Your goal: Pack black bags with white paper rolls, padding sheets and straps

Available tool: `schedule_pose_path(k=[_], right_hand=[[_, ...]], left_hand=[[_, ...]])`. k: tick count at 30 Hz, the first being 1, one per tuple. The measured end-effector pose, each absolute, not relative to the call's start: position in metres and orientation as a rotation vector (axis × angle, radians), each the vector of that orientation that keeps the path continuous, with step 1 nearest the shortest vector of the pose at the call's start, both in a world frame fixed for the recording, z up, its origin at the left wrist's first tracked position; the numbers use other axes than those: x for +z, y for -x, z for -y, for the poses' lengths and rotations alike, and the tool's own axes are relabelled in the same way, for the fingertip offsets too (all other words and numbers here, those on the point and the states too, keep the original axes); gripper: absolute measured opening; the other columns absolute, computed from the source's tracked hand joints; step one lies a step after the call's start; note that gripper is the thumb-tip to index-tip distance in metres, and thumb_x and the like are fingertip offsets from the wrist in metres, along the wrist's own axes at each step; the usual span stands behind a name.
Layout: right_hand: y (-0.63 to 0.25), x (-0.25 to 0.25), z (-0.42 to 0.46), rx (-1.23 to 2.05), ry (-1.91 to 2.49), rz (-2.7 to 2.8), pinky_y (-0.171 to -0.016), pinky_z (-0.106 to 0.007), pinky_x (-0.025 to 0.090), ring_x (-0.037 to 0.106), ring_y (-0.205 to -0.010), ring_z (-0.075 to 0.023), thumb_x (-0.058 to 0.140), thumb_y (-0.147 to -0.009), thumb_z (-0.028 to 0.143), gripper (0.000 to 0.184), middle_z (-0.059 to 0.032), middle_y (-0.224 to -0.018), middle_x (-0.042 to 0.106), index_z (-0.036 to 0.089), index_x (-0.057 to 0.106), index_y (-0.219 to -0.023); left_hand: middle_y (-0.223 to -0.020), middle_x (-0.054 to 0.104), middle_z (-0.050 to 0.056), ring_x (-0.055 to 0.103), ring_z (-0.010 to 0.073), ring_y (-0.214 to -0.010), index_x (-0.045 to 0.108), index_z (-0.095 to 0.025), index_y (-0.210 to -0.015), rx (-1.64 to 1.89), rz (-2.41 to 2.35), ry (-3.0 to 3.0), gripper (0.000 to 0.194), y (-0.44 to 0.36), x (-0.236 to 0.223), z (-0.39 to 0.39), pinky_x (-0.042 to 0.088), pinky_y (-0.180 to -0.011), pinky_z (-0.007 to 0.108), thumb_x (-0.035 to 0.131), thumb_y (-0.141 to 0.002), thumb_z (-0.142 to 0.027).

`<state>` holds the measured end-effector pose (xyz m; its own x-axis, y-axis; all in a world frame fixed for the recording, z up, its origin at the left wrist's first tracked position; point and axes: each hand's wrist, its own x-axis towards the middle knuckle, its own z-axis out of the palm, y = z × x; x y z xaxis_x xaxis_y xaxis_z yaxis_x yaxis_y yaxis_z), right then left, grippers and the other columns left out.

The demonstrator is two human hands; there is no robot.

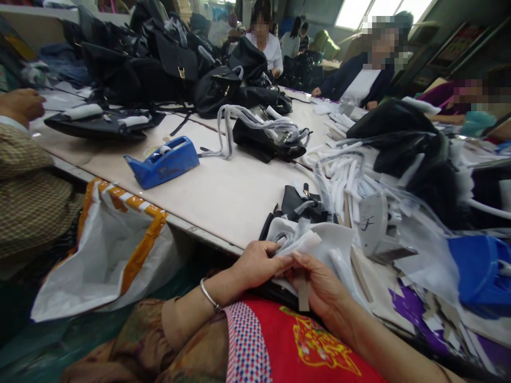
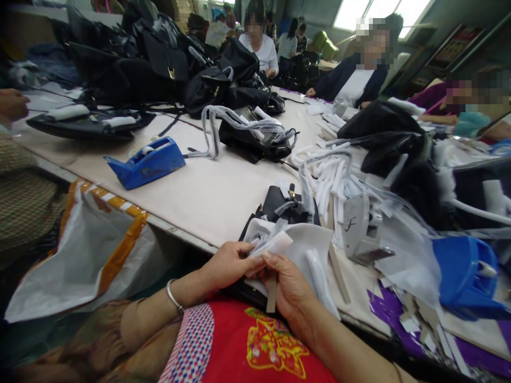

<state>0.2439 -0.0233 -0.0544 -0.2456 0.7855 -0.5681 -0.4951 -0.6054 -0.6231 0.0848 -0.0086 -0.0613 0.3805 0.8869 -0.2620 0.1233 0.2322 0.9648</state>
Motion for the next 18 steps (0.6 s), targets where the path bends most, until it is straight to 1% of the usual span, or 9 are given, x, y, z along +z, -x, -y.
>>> schedule_pose_path(k=[2,4,6,8,9,10,12,14,18], right_hand=[[-0.245,-0.054,0.023,1.969,1.121,0.414,-0.076,-0.03,0.052,0.062,-0.069,-0.0161,0.08,-0.069,0.028,0.019,-0.0014,-0.074,0.068,0.017,0.069,-0.079],[-0.248,-0.05,0.022,1.997,1.116,0.47,-0.078,-0.031,0.052,0.064,-0.073,-0.0167,0.08,-0.071,0.033,0.024,-0.0031,-0.078,0.07,0.016,0.069,-0.084],[-0.254,-0.043,0.022,2.012,1.181,0.578,-0.075,-0.029,0.052,0.066,-0.079,-0.0174,0.079,-0.073,0.037,0.03,-0.0048,-0.085,0.071,0.016,0.069,-0.092],[-0.263,-0.034,0.022,1.991,1.299,0.76,-0.067,-0.025,0.05,0.066,-0.079,-0.0165,0.079,-0.074,0.04,0.037,-0.0056,-0.089,0.072,0.016,0.068,-0.1],[-0.268,-0.03,0.023,1.972,1.375,0.863,-0.059,-0.023,0.047,0.064,-0.072,-0.0147,0.078,-0.074,0.041,0.039,-0.0052,-0.087,0.072,0.016,0.067,-0.102],[-0.272,-0.028,0.023,1.943,1.463,0.963,-0.052,-0.021,0.043,0.061,-0.062,-0.0124,0.076,-0.075,0.043,0.039,-0.0042,-0.081,0.071,0.015,0.067,-0.101],[-0.279,-0.026,0.023,1.849,1.653,1.128,-0.041,-0.02,0.03,0.047,-0.043,-0.0083,0.069,-0.078,0.048,0.036,-0.0003,-0.061,0.065,0.014,0.066,-0.091],[-0.281,-0.028,0.022,1.75,1.806,1.229,-0.039,-0.02,0.022,0.037,-0.036,-0.007,0.062,-0.08,0.048,0.033,0.003,-0.047,0.056,0.015,0.064,-0.08],[-0.274,-0.034,0.013,1.644,1.856,1.306,-0.04,-0.022,0.019,0.031,-0.034,-0.0074,0.057,-0.077,0.037,0.022,0.0062,-0.037,0.044,0.017,0.06,-0.068]], left_hand=[[-0.062,0.061,0.0,0.053,0.0133,-0.056,0.064,-0.014,-0.071,0.678,-1.045,-1.213,0.042,-0.085,-0.064,0.008,0.036,-0.051,0.022,0.066,-0.08,-0.056],[-0.062,0.062,0.0,0.054,0.0135,-0.055,0.063,-0.014,-0.071,0.655,-1.047,-1.203,0.043,-0.086,-0.066,0.007,0.037,-0.051,0.023,0.065,-0.08,-0.057],[-0.061,0.062,0.001,0.054,0.014,-0.055,0.063,-0.015,-0.071,0.637,-1.081,-1.22,0.042,-0.086,-0.066,0.007,0.038,-0.05,0.023,0.064,-0.081,-0.056],[-0.061,0.062,0.001,0.055,0.0142,-0.055,0.064,-0.015,-0.073,0.636,-1.114,-1.245,0.039,-0.087,-0.065,0.007,0.038,-0.049,0.022,0.063,-0.082,-0.053],[-0.061,0.061,0.0,0.055,0.0142,-0.055,0.065,-0.014,-0.075,0.633,-1.121,-1.245,0.038,-0.087,-0.063,0.007,0.038,-0.049,0.022,0.063,-0.082,-0.051],[-0.061,0.061,0.0,0.055,0.0142,-0.054,0.065,-0.014,-0.076,0.627,-1.122,-1.235,0.037,-0.087,-0.062,0.007,0.038,-0.048,0.022,0.063,-0.081,-0.051],[-0.061,0.061,0.0,0.056,0.0145,-0.052,0.066,-0.014,-0.077,0.613,-1.115,-1.192,0.038,-0.088,-0.06,0.007,0.039,-0.047,0.022,0.065,-0.079,-0.052],[-0.06,0.062,0.0,0.058,0.0151,-0.051,0.066,-0.013,-0.075,0.604,-1.105,-1.148,0.041,-0.088,-0.059,0.007,0.039,-0.046,0.022,0.068,-0.076,-0.054],[-0.061,0.065,0.002,0.06,0.0155,-0.051,0.067,-0.013,-0.077,0.596,-1.103,-1.113,0.044,-0.087,-0.064,0.007,0.041,-0.046,0.022,0.07,-0.073,-0.056]])
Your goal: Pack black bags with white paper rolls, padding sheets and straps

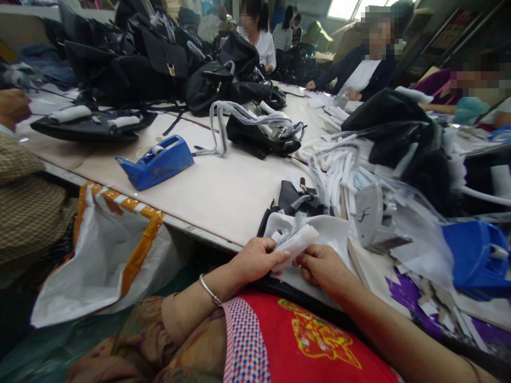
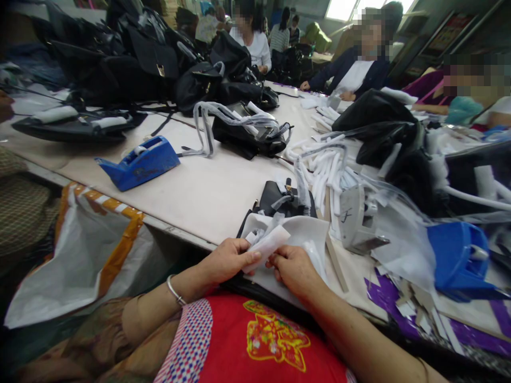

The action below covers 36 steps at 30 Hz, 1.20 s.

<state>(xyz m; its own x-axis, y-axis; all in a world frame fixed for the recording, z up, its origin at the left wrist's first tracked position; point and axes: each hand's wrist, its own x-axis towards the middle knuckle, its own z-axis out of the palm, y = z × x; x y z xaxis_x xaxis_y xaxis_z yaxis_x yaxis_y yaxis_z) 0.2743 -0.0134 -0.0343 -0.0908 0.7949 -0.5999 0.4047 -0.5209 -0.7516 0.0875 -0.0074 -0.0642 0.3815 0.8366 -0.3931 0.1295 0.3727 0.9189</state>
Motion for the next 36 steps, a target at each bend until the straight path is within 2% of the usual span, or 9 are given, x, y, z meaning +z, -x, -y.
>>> schedule_pose_path(k=[5,11,14,18,23,26,28,33,36], right_hand=[[-0.264,-0.039,0.001,1.611,1.834,1.443,-0.041,-0.023,0.022,0.033,-0.036,-0.0085,0.054,-0.075,0.03,0.017,0.0061,-0.041,0.044,0.019,0.057,-0.063],[-0.27,-0.031,0.012,1.492,1.858,1.77,-0.048,-0.027,0.037,0.05,-0.045,-0.0142,0.046,-0.089,0.033,0.023,0.0019,-0.053,0.058,0.019,0.062,-0.081],[-0.286,-0.013,0.027,1.299,1.691,2.082,-0.066,-0.032,0.047,0.063,-0.071,-0.0206,0.056,-0.087,0.036,0.03,-0.0048,-0.081,0.07,0.019,0.063,-0.111],[-0.305,0.005,0.036,1.162,1.393,2.494,-0.083,-0.036,0.048,0.062,-0.093,-0.024,0.069,-0.079,0.028,0.055,-0.0121,-0.12,0.064,0.021,0.056,-0.132],[-0.288,0.005,0.011,0.518,1.027,2.931,-0.079,-0.037,0.044,0.06,-0.084,-0.0225,0.052,-0.088,0.01,0.023,-0.01,-0.09,0.068,0.018,0.072,-0.095],[-0.269,0.005,-0.014,0.276,0.894,2.912,-0.085,-0.039,0.041,0.06,-0.099,-0.0251,0.058,-0.085,0.008,0.017,-0.012,-0.107,0.069,0.018,0.073,-0.086],[-0.261,0.003,-0.028,0.399,0.887,2.856,-0.084,-0.036,0.042,0.061,-0.101,-0.0228,0.06,-0.083,0.008,0.016,-0.0102,-0.116,0.068,0.018,0.072,-0.079],[-0.261,-0.014,-0.039,0.813,0.973,2.639,-0.077,-0.029,0.046,0.062,-0.08,-0.0171,0.063,-0.078,0.004,0.017,-0.0039,-0.08,0.07,0.018,0.071,-0.072],[-0.266,-0.022,-0.034,0.839,1.075,2.525,-0.078,-0.029,0.046,0.062,-0.081,-0.0181,0.064,-0.075,0.003,0.019,-0.0031,-0.076,0.07,0.019,0.073,-0.073]], left_hand=[[-0.061,0.068,0.004,0.061,0.017,-0.052,0.071,-0.011,-0.084,0.603,-1.115,-1.068,0.047,-0.087,-0.073,0.007,0.042,-0.047,0.024,0.067,-0.076,-0.057],[-0.061,0.066,0.004,0.061,0.0171,-0.053,0.071,-0.012,-0.083,0.631,-1.127,-1.093,0.04,-0.089,-0.072,0.006,0.042,-0.047,0.024,0.065,-0.078,-0.051],[-0.063,0.066,0.004,0.061,0.0175,-0.053,0.07,-0.012,-0.08,0.62,-1.164,-1.112,0.039,-0.089,-0.071,0.006,0.041,-0.047,0.024,0.063,-0.079,-0.051],[-0.062,0.065,0.004,0.06,0.0172,-0.052,0.069,-0.013,-0.081,0.564,-1.193,-1.16,0.039,-0.089,-0.069,0.005,0.041,-0.047,0.025,0.062,-0.079,-0.051],[-0.06,0.063,0.002,0.056,0.0154,-0.054,0.066,-0.014,-0.069,0.563,-1.276,-1.45,0.036,-0.089,-0.064,0.005,0.035,-0.047,0.024,0.059,-0.082,-0.047],[-0.06,0.062,0.001,0.055,0.0152,-0.057,0.066,-0.015,-0.07,0.563,-1.337,-1.653,0.033,-0.089,-0.063,0.007,0.034,-0.05,0.024,0.056,-0.084,-0.044],[-0.066,0.065,0.002,0.058,0.0167,-0.061,0.068,-0.016,-0.077,0.556,-1.37,-1.746,0.032,-0.089,-0.064,0.009,0.038,-0.055,0.025,0.054,-0.086,-0.043],[-0.087,0.071,0.007,0.064,0.0203,-0.079,0.069,-0.017,-0.091,0.564,-1.279,-1.882,0.028,-0.086,-0.064,0.015,0.044,-0.07,0.028,0.052,-0.089,-0.039],[-0.083,0.07,0.006,0.063,0.02,-0.074,0.07,-0.017,-0.092,0.549,-1.265,-1.881,0.032,-0.086,-0.062,0.015,0.043,-0.066,0.028,0.055,-0.088,-0.045]])
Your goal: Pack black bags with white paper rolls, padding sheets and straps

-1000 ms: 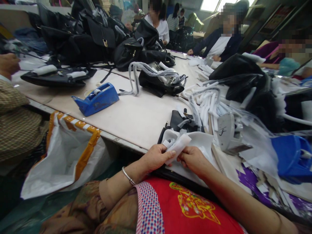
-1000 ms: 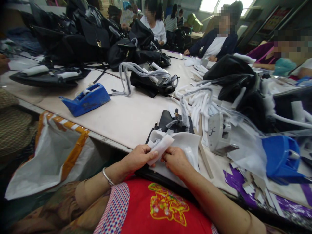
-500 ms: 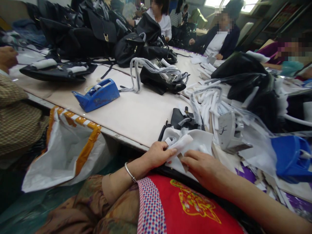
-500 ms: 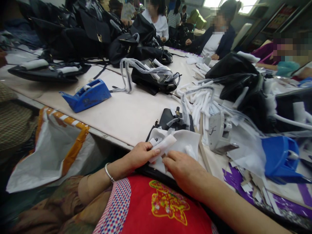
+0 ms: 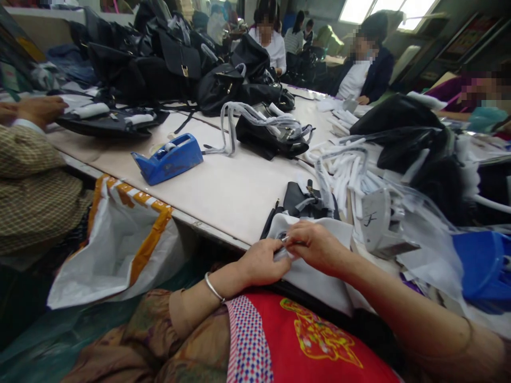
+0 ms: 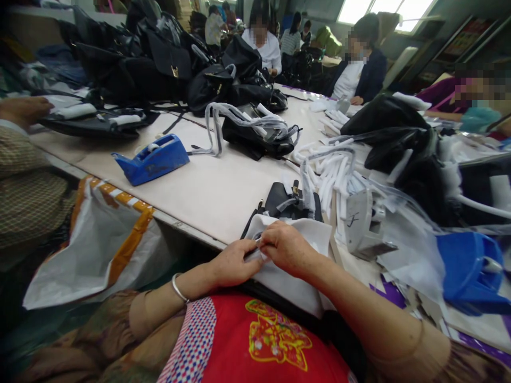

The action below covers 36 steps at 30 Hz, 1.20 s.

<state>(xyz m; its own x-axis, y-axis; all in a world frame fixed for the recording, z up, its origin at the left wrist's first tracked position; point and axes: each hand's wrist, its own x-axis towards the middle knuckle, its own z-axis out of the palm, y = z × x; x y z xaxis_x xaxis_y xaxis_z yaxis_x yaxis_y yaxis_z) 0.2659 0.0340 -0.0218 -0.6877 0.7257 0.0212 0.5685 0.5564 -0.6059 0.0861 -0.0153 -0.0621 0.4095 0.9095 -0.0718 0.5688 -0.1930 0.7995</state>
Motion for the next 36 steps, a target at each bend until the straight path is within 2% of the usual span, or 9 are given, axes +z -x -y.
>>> schedule_pose_path(k=[4,7,10,14,22,26,30,33,36], right_hand=[[-0.269,-0.022,-0.031,0.964,1.256,2.423,-0.075,-0.028,0.046,0.065,-0.079,-0.0175,0.064,-0.077,0.01,0.014,-0.002,-0.081,0.073,0.02,0.074,-0.078],[-0.269,-0.014,-0.034,1.085,1.36,2.377,-0.068,-0.026,0.046,0.065,-0.075,-0.0162,0.063,-0.08,0.015,0.013,-0.0004,-0.082,0.073,0.02,0.07,-0.09],[-0.266,-0.004,-0.039,0.988,1.383,2.515,-0.07,-0.026,0.045,0.065,-0.08,-0.0175,0.063,-0.081,0.016,0.018,-0.0025,-0.088,0.073,0.019,0.069,-0.098],[-0.258,0.006,-0.047,0.785,1.205,2.863,-0.078,-0.028,0.045,0.063,-0.089,-0.02,0.062,-0.085,0.019,0.012,-0.0068,-0.092,0.07,0.019,0.075,-0.085],[-0.243,0.005,-0.058,0.728,1.26,3.091,-0.062,-0.025,0.04,0.058,-0.066,-0.014,0.059,-0.084,0.015,0.019,-0.0062,-0.078,0.066,0.015,0.072,-0.07],[-0.249,-0.007,-0.052,0.591,1.092,3.071,-0.064,-0.025,0.039,0.057,-0.07,-0.0146,0.06,-0.085,0.015,0.019,-0.0054,-0.078,0.064,0.015,0.071,-0.07],[-0.259,-0.018,-0.043,0.32,0.961,3.061,-0.066,-0.03,0.037,0.054,-0.074,-0.0181,0.061,-0.084,0.014,0.014,-0.0069,-0.078,0.064,0.014,0.069,-0.073],[-0.265,-0.021,-0.038,0.193,0.791,3.071,-0.064,-0.032,0.033,0.049,-0.071,-0.0181,0.061,-0.083,0.012,0.014,-0.0062,-0.075,0.061,0.016,0.067,-0.071],[-0.271,-0.02,-0.033,0.137,0.666,3.068,-0.066,-0.035,0.031,0.047,-0.071,-0.0187,0.058,-0.09,0.019,0.017,-0.0054,-0.077,0.061,0.017,0.067,-0.075]], left_hand=[[-0.074,0.068,0.004,0.06,0.0185,-0.068,0.072,-0.018,-0.084,0.547,-1.329,-1.838,0.045,-0.09,-0.062,0.013,0.039,-0.062,0.027,0.054,-0.087,-0.058],[-0.065,0.064,0.002,0.056,0.0164,-0.062,0.072,-0.018,-0.076,0.517,-1.35,-1.826,0.046,-0.091,-0.064,0.01,0.034,-0.056,0.026,0.053,-0.088,-0.058],[-0.062,0.061,0.001,0.054,0.0153,-0.059,0.072,-0.018,-0.075,0.506,-1.366,-1.826,0.045,-0.091,-0.066,0.009,0.031,-0.054,0.026,0.054,-0.088,-0.057],[-0.063,0.063,0.001,0.054,0.0152,-0.06,0.072,-0.018,-0.073,0.505,-1.369,-1.839,0.044,-0.091,-0.069,0.009,0.031,-0.054,0.026,0.055,-0.087,-0.057],[-0.069,0.068,0.003,0.06,0.0181,-0.065,0.074,-0.02,-0.08,0.464,-1.379,-1.849,0.044,-0.089,-0.07,0.007,0.033,-0.055,0.027,0.054,-0.087,-0.058],[-0.076,0.071,0.005,0.063,0.0197,-0.07,0.074,-0.019,-0.083,0.447,-1.311,-1.842,0.044,-0.087,-0.07,0.005,0.04,-0.06,0.027,0.052,-0.089,-0.057],[-0.084,0.074,0.005,0.065,0.0206,-0.076,0.073,-0.02,-0.089,0.452,-1.266,-1.823,0.033,-0.087,-0.071,0.004,0.043,-0.065,0.027,0.06,-0.084,-0.05],[-0.077,0.072,0.003,0.063,0.0183,-0.071,0.073,-0.019,-0.084,0.499,-1.263,-1.81,0.029,-0.088,-0.072,0.004,0.04,-0.061,0.026,0.06,-0.085,-0.045],[-0.07,0.069,0.001,0.06,0.016,-0.065,0.072,-0.018,-0.078,0.516,-1.248,-1.791,0.029,-0.089,-0.073,0.003,0.038,-0.058,0.025,0.06,-0.085,-0.043]])
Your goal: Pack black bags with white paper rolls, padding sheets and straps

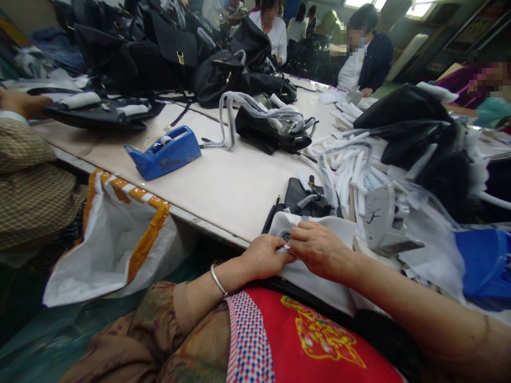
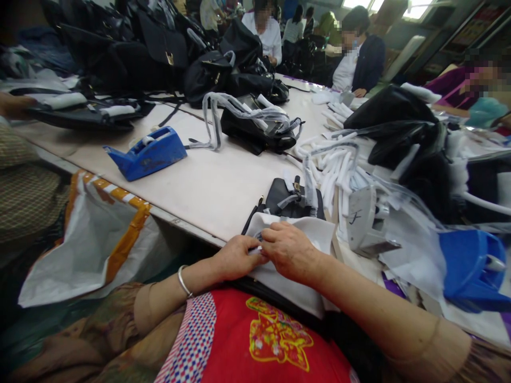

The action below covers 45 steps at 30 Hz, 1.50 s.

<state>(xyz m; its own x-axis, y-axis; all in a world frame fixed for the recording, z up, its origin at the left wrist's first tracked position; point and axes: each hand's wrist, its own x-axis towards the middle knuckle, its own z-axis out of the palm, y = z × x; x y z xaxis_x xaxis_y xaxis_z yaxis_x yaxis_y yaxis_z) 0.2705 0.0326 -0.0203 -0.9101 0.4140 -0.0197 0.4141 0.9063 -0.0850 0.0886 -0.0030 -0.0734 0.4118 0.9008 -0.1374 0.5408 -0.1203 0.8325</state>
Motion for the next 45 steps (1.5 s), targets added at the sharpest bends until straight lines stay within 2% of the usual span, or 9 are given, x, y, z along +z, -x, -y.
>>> schedule_pose_path(k=[3,12,20,24,27,29,32,37,45], right_hand=[[-0.277,-0.02,-0.023,-0.023,-0.623,-3.093,-0.07,-0.038,0.031,0.048,-0.078,-0.0212,0.057,-0.094,0.029,0.019,-0.007,-0.085,0.062,0.017,0.068,-0.084],[-0.285,-0.033,0.001,0.199,-0.665,-3.117,-0.073,-0.04,0.032,0.049,-0.084,-0.0238,0.054,-0.092,0.013,0.015,-0.009,-0.097,0.066,0.014,0.069,-0.089],[-0.293,-0.024,0.006,0.112,-0.908,-3.229,-0.077,-0.038,0.041,0.055,-0.089,-0.0229,0.053,-0.095,0.019,0.016,-0.0087,-0.1,0.068,0.015,0.068,-0.099],[-0.338,0.0,-0.001,-0.039,-1.503,-3.327,-0.095,-0.039,0.044,0.057,-0.109,-0.0237,0.056,-0.094,0.026,0.025,-0.0116,-0.116,0.066,0.017,0.066,-0.115],[-0.41,0.011,-0.017,-0.131,-2.569,-2.96,-0.097,-0.038,0.044,0.058,-0.11,-0.0243,0.06,-0.089,0.03,0.027,-0.0119,-0.118,0.065,0.017,0.07,-0.111],[-0.462,0.009,-0.029,-0.434,-3.365,-2.122,-0.092,-0.035,0.046,0.059,-0.107,-0.0246,0.063,-0.083,0.032,0.025,-0.0088,-0.113,0.068,0.018,0.072,-0.101],[-0.514,-0.008,-0.044,-0.738,-3.552,-1.592,-0.072,-0.035,0.049,0.064,-0.081,-0.0237,0.063,-0.077,0.03,0.02,-0.01,-0.079,0.071,0.013,0.071,-0.078],[-0.52,-0.038,-0.054,-1.207,-3.56,-1.376,-0.056,-0.029,0.046,0.06,-0.061,-0.0176,0.067,-0.066,0.028,0.012,-0.0043,-0.063,0.068,0.015,0.066,-0.065],[-0.509,-0.044,-0.011,-1.259,-3.737,-1.369,-0.048,-0.024,0.039,0.056,-0.06,-0.0147,0.07,-0.065,0.039,0.025,-0.0056,-0.07,0.067,0.016,0.066,-0.075]], left_hand=[[-0.068,0.066,0.0,0.057,0.0149,-0.064,0.072,-0.016,-0.076,0.512,-1.236,-1.764,0.032,-0.087,-0.074,0.001,0.037,-0.058,0.025,0.059,-0.085,-0.044],[-0.061,0.049,-0.004,0.042,0.0101,-0.055,0.067,-0.013,-0.082,0.421,-1.05,-1.548,0.029,-0.081,-0.064,-0.002,0.031,-0.049,0.022,0.056,-0.083,-0.04],[-0.085,0.068,0.003,0.058,0.017,-0.078,0.069,-0.014,-0.093,0.481,-1.095,-1.683,0.032,-0.087,-0.058,0.003,0.044,-0.072,0.026,0.051,-0.09,-0.04],[-0.082,0.066,0.002,0.057,0.0193,-0.077,0.068,-0.016,-0.096,0.436,-1.137,-1.655,0.036,-0.089,-0.057,0.002,0.043,-0.069,0.027,0.047,-0.093,-0.045],[-0.084,0.066,0.003,0.058,0.0212,-0.079,0.069,-0.016,-0.099,0.397,-1.147,-1.629,0.039,-0.091,-0.056,-0.002,0.043,-0.07,0.028,0.047,-0.093,-0.048],[-0.085,0.067,0.003,0.058,0.0224,-0.081,0.069,-0.017,-0.102,0.371,-1.157,-1.615,0.041,-0.094,-0.055,-0.003,0.043,-0.072,0.029,0.048,-0.091,-0.051],[-0.084,0.067,0.003,0.058,0.0234,-0.081,0.069,-0.018,-0.104,0.353,-1.173,-1.608,0.044,-0.096,-0.053,-0.004,0.044,-0.071,0.03,0.049,-0.09,-0.054],[-0.081,0.066,0.003,0.059,0.0239,-0.079,0.07,-0.018,-0.1,0.351,-1.214,-1.596,0.047,-0.097,-0.052,-0.001,0.045,-0.072,0.031,0.05,-0.088,-0.059],[-0.085,0.069,0.004,0.061,0.0261,-0.084,0.071,-0.018,-0.102,0.355,-1.236,-1.577,0.049,-0.098,-0.052,0.0,0.048,-0.074,0.033,0.051,-0.086,-0.06]])
